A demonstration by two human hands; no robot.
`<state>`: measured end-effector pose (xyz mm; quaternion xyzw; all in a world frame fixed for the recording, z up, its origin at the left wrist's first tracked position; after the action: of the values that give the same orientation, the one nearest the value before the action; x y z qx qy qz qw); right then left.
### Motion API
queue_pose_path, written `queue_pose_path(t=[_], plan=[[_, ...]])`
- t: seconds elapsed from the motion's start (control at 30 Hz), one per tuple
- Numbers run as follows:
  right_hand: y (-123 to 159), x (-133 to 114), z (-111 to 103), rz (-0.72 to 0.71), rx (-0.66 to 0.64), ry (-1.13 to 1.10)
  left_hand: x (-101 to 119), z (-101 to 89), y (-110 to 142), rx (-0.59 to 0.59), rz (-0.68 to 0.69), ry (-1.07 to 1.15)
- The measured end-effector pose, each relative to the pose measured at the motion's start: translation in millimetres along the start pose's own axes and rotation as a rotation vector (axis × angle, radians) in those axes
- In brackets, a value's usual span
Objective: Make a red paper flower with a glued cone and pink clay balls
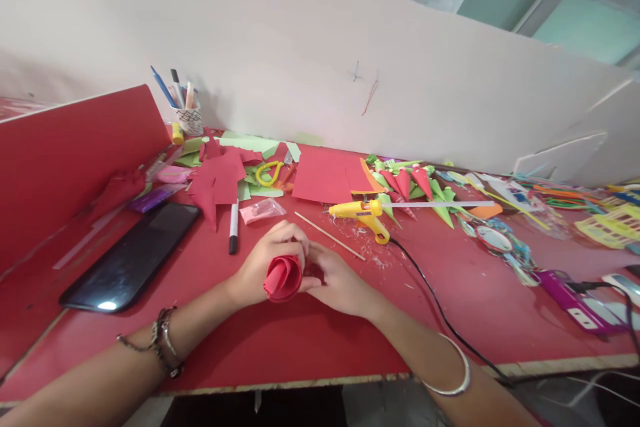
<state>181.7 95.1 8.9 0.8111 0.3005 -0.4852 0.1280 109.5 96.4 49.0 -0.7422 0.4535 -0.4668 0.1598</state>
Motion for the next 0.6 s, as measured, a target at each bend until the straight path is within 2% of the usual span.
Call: queue_pose_path(t=[0.13, 0.23, 0.47, 0.6], plan=[[2, -1, -7, 0.039, 0.051, 0.059, 3, -3.5, 1, 0.045, 0.021, -0.137], [2, -6, -5, 0.018, 0.043, 0.076, 1, -3.6, 2, 0.047, -0.022, -0.153], [6, -9, -11, -0.014, 0.117, 0.081, -29, -8.9, 11, 0.123, -0.339, -0.114], [6, -13, -13, -0.057, 0.150, 0.062, -45, -0.7, 21, 0.099, -0.506, -0.085]])
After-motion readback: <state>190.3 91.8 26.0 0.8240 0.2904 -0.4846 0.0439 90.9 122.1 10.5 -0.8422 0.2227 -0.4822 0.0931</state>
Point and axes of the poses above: each hand's wrist, its own y-axis away from the middle knuckle, its own z-axis out of the palm, x = y × z, the point moved 8 cm from there along -y, towards the middle knuckle, and after that the axes turned 7 degrees about z, right-handed, at the moved point
